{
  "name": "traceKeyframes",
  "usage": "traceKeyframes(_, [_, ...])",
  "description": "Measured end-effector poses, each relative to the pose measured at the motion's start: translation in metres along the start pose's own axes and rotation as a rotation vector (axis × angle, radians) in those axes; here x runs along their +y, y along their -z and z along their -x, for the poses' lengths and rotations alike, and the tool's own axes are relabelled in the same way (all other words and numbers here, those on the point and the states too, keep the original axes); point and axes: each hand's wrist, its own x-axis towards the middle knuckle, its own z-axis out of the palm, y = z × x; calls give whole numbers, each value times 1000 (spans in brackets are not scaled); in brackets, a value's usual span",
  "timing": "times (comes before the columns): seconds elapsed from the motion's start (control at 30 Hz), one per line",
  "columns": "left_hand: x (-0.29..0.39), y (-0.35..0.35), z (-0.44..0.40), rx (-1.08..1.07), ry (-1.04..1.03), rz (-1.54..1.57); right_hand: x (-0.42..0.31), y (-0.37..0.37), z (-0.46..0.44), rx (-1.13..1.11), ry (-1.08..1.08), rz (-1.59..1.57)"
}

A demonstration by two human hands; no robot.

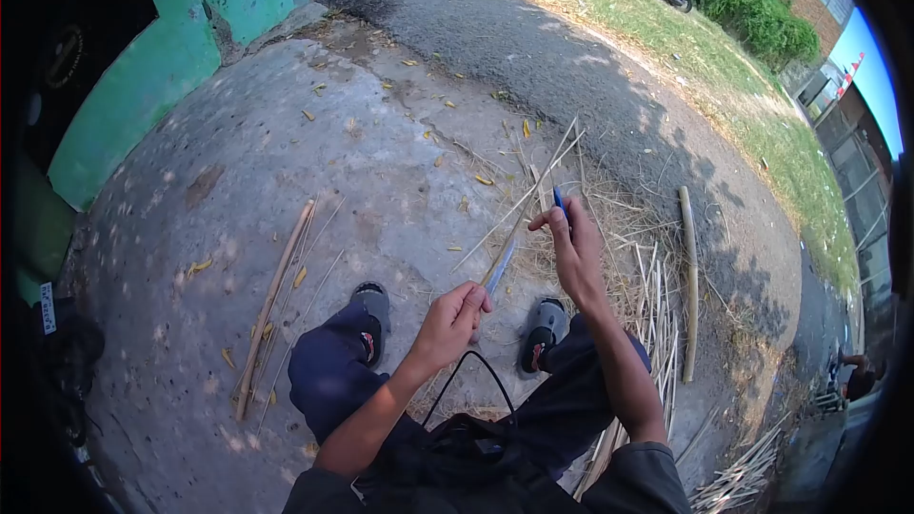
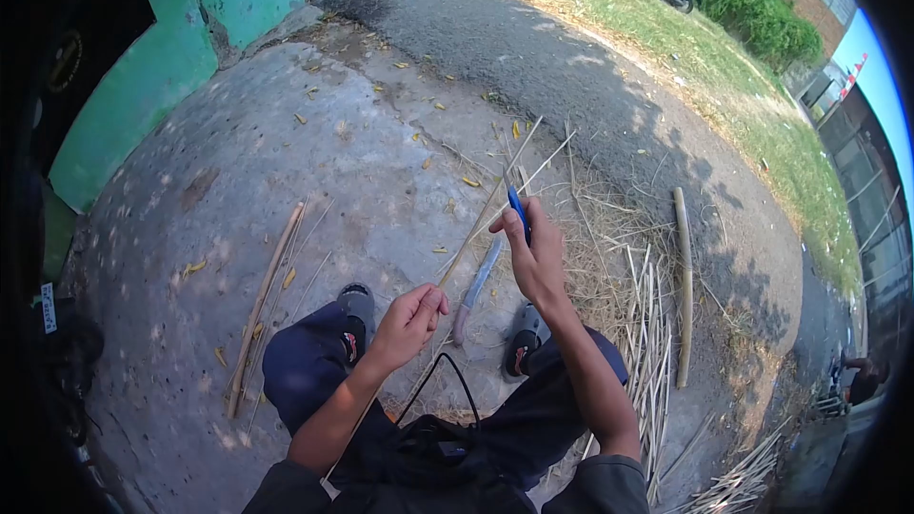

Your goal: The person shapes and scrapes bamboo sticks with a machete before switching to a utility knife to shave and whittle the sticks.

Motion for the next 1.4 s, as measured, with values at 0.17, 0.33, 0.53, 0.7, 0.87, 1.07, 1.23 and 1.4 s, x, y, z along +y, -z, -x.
traceKeyframes(0.17, [4,13,3,37,23,110,5,-21,32,-244,283,265])
traceKeyframes(0.33, [0,14,4,17,-16,108,9,-28,42,-317,332,311])
traceKeyframes(0.53, [2,13,7,52,-18,-22,16,-34,38,-241,379,301])
traceKeyframes(0.7, [13,13,11,119,-64,-160,12,-39,43,-242,413,362])
traceKeyframes(0.87, [23,10,10,205,-155,-352,10,-38,34,-176,457,320])
traceKeyframes(1.07, [17,9,9,302,-232,-527,5,-38,33,-162,495,394])
traceKeyframes(1.23, [19,7,12,321,-226,-567,1,-44,38,-141,499,335])
traceKeyframes(1.4, [22,7,7,336,-275,-567,8,-45,32,-105,451,379])
